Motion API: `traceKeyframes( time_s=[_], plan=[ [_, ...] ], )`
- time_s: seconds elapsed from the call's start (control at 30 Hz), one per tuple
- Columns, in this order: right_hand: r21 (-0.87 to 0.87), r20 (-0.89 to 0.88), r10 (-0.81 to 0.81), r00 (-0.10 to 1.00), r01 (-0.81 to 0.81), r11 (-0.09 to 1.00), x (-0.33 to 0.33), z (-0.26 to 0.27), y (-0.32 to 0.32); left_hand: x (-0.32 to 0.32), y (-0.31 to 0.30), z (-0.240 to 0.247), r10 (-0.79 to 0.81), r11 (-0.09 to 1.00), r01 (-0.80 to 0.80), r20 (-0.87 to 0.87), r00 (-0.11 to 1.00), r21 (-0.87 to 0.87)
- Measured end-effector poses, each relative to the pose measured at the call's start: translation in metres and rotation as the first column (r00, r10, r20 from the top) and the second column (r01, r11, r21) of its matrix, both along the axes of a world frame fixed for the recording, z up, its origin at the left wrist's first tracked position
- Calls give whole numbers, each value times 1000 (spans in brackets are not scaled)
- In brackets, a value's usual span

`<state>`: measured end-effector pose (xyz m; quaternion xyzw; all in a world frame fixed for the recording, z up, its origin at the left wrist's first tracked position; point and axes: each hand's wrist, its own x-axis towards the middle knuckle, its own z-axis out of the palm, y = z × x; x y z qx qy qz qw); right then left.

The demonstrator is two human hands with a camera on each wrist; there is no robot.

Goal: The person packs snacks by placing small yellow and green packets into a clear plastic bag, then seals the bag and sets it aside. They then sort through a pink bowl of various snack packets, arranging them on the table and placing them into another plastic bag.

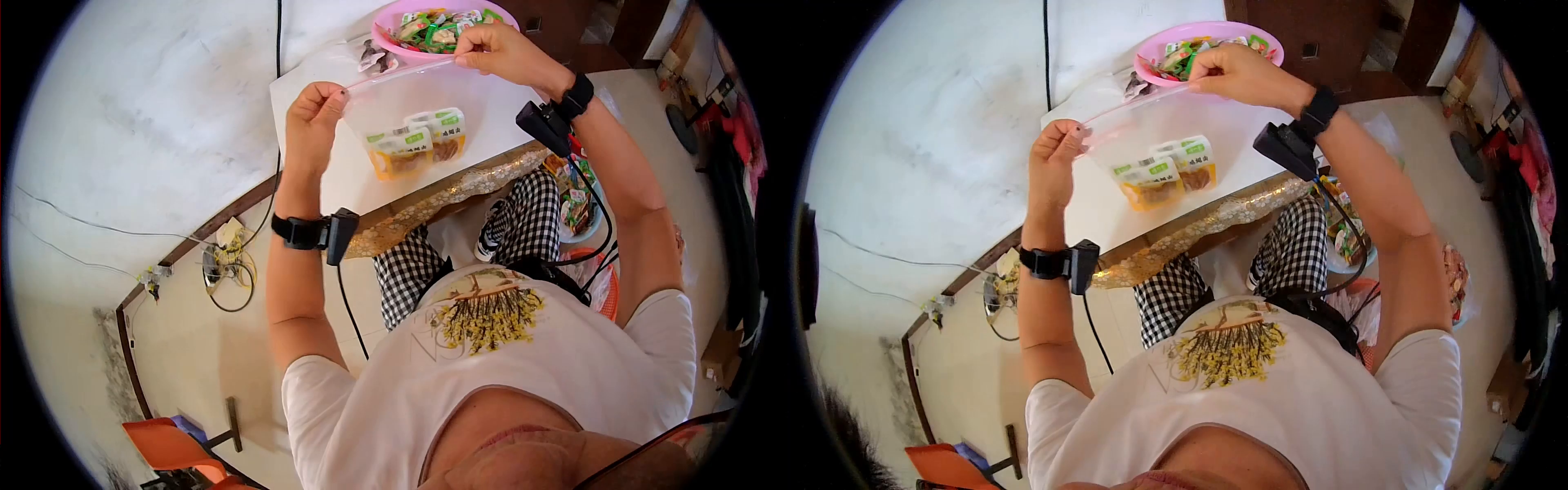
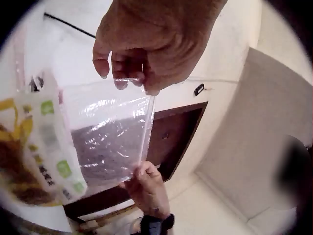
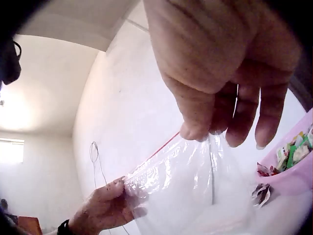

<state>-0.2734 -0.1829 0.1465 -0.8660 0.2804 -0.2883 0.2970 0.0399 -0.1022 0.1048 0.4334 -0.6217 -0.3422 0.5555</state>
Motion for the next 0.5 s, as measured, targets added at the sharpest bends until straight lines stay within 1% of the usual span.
traceKeyframes(
  time_s=[0.07, 0.1, 0.13, 0.2, 0.23, 0.3, 0.4, 0.43, 0.47, 0.5],
  plan=[
    [71, -12, -33, 999, 34, 997, -2, -4, 0, -9, 3, -8, -32, 999, 41, -258, 966, 31],
    [90, -9, -12, 1000, 13, 996, -4, -5, -1, -13, 5, -12, -45, 997, 65, -382, 923, 41],
    [109, -7, 8, 1000, -7, 994, -6, -6, -2, -15, 5, -16, -113, 993, 120, -462, 880, -15],
    [126, -6, 30, 1000, -29, 992, -8, -5, -1, -20, 7, -21, -146, 989, 132, -543, 827, -65],
    [146, 2, 11, 1000, -11, 989, -8, -4, 1, -24, 9, -21, -164, 986, 138, -581, 797, -90],
    [185, 20, -29, 999, 25, 982, -8, -4, 4, -31, 15, -20, -96, 995, 77, -605, 790, -58],
    [89, 25, -17, 1000, 15, 996, -9, -3, 0, -39, 19, -20, -13, 1000, 11, -625, 780, -8],
    [-58, 67, -103, 992, 107, 993, -6, -3, 0, -41, 21, -20, 8, 1000, -11, -633, 774, -1],
    [-199, 122, -180, 976, 202, 959, -1, -3, 0, -44, 22, -20, 29, 999, -33, -641, 767, 6],
    [-328, 188, -247, 951, 298, 896, 5, -1, 0, -45, 23, -19, 35, 999, -41, -652, 757, 6]
  ],
)
